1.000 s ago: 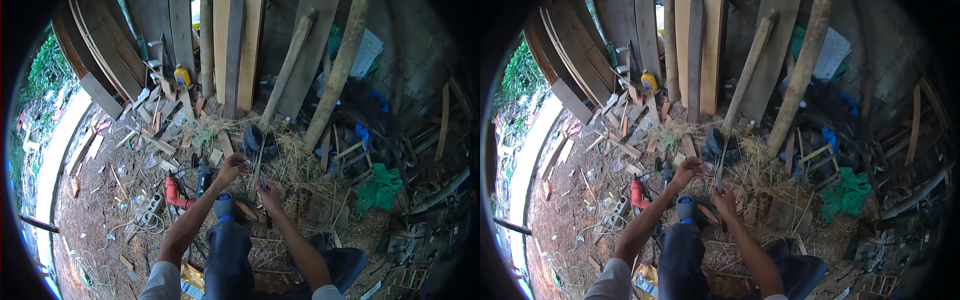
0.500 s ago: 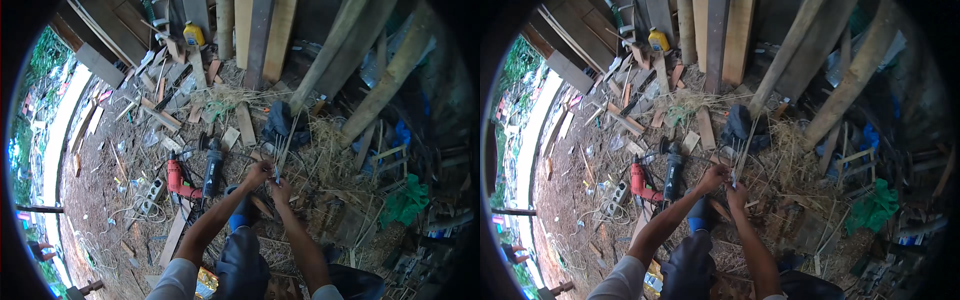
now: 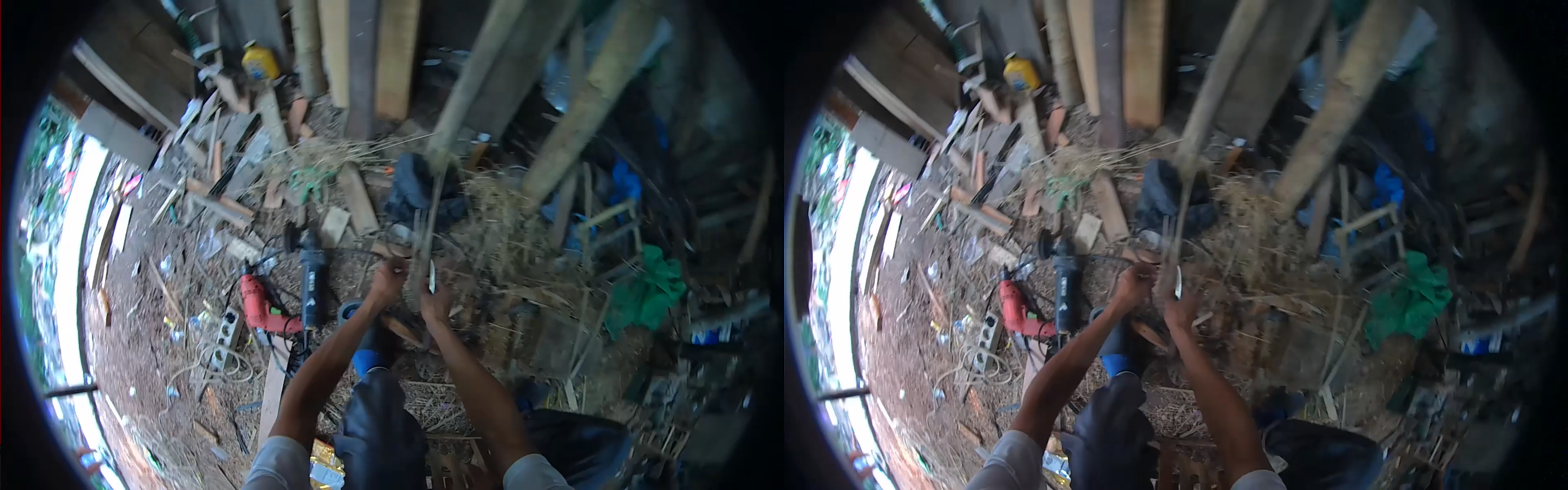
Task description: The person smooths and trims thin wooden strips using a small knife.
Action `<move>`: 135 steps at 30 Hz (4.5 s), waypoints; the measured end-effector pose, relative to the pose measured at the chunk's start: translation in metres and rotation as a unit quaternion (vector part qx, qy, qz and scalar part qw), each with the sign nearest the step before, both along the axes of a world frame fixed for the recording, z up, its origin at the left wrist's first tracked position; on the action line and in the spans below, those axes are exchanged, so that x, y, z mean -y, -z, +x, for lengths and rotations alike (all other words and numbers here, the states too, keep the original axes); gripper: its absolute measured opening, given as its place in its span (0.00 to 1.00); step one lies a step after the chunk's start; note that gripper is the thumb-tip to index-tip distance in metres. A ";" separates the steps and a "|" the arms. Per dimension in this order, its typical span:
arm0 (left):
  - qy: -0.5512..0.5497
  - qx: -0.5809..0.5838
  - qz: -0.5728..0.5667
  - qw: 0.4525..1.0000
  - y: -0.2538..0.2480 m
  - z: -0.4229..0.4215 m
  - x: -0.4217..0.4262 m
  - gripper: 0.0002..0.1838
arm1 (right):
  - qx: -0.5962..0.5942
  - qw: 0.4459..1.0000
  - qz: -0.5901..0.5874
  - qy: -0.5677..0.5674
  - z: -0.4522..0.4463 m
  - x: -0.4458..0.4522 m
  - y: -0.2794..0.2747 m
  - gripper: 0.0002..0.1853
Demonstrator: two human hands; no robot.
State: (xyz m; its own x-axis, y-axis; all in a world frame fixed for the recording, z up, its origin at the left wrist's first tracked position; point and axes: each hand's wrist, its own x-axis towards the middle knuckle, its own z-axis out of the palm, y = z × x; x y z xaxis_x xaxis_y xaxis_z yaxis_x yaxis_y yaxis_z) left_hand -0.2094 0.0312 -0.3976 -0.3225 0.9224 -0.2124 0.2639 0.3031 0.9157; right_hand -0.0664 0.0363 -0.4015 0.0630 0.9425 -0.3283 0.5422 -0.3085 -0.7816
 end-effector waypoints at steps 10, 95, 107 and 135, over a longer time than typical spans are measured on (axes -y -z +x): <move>0.278 0.053 0.066 0.957 -0.190 0.088 -0.034 0.09 | -0.015 0.995 0.045 -0.082 0.170 0.009 -0.227 0.15; 0.300 -0.050 0.294 0.906 -0.355 0.263 0.014 0.06 | -0.264 0.955 0.125 -0.049 0.303 0.046 -0.384 0.19; 0.340 -0.052 0.239 0.908 -0.313 0.269 0.006 0.07 | -0.139 0.986 0.046 -0.079 0.297 0.047 -0.360 0.21; 0.363 -0.068 0.251 0.895 -0.291 0.270 0.000 0.08 | -0.007 0.986 0.133 -0.105 0.291 0.045 -0.369 0.19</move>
